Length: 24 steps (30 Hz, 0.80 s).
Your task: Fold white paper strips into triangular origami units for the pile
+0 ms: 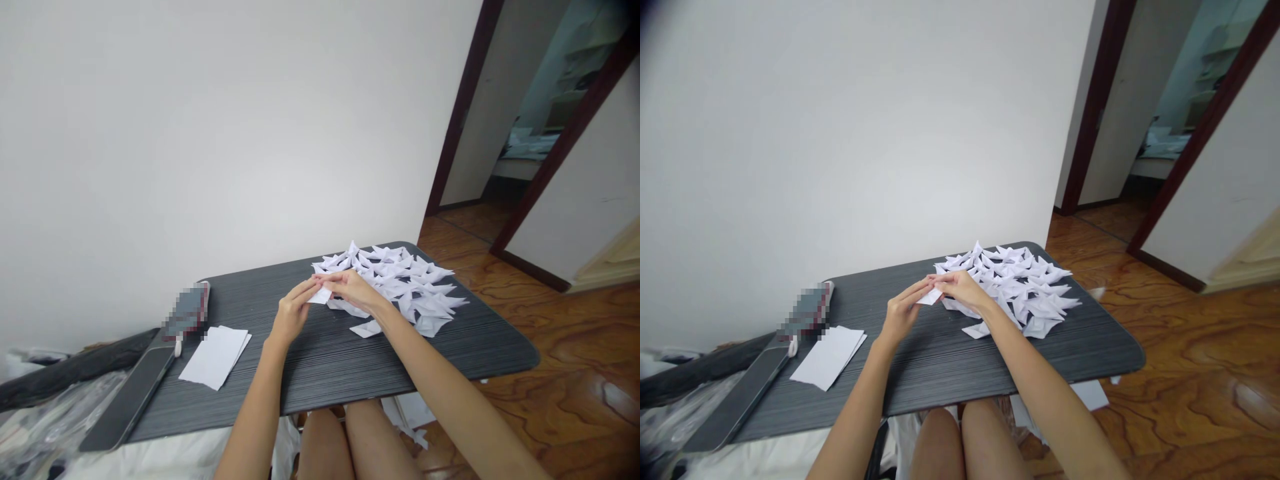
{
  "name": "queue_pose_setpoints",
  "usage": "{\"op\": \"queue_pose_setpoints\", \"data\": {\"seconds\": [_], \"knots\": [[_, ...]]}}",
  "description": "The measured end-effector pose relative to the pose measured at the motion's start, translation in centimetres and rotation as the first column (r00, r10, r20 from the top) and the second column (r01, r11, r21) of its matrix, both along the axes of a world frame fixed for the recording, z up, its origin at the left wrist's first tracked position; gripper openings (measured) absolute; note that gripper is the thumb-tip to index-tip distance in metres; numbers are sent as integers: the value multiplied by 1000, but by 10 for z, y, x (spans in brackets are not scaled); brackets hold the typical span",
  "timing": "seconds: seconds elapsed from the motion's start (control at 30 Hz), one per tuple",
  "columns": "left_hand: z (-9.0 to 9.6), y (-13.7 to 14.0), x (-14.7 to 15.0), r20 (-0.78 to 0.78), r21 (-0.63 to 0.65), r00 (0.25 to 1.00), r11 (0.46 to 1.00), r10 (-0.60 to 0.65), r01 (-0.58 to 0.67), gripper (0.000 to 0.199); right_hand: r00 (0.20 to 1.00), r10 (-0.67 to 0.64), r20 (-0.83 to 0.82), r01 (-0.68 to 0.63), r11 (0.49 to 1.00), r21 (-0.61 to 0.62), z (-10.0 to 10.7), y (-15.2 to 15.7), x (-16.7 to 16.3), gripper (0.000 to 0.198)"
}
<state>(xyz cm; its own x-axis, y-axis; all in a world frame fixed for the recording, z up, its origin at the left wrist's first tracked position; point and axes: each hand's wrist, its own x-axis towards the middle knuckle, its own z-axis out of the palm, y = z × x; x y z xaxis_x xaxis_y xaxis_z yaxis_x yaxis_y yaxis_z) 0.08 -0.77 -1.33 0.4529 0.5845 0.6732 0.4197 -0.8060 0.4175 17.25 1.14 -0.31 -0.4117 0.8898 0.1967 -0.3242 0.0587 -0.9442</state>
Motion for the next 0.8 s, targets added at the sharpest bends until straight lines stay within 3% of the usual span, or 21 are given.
{"op": "queue_pose_setpoints", "data": {"seconds": [0.17, 0.37, 0.53, 0.7, 0.8], "knots": [[-7, 1, -3, 85, 14, 987, 990, 135, -137, 38, 999, 41, -5, -40, 990, 135, 4, -2, 4, 28], [-7, 0, 0, 170, -59, 961, 975, 220, -213, 27, 995, -74, 65, 55, 963, 264, 5, -6, 1, 24], [-1, -4, 6, 233, -172, 945, 966, 229, -192, 20, 972, -228, 53, 207, 943, 263, 4, -4, -1, 17], [-3, -4, 9, 204, -210, 952, 960, 227, -184, 19, 972, -222, 71, 213, 970, 114, 1, 1, 0, 25], [-7, -2, 9, 200, -195, 950, 960, 238, -200, 20, 966, -240, 92, 233, 969, 89, -4, 4, -1, 23]]}}
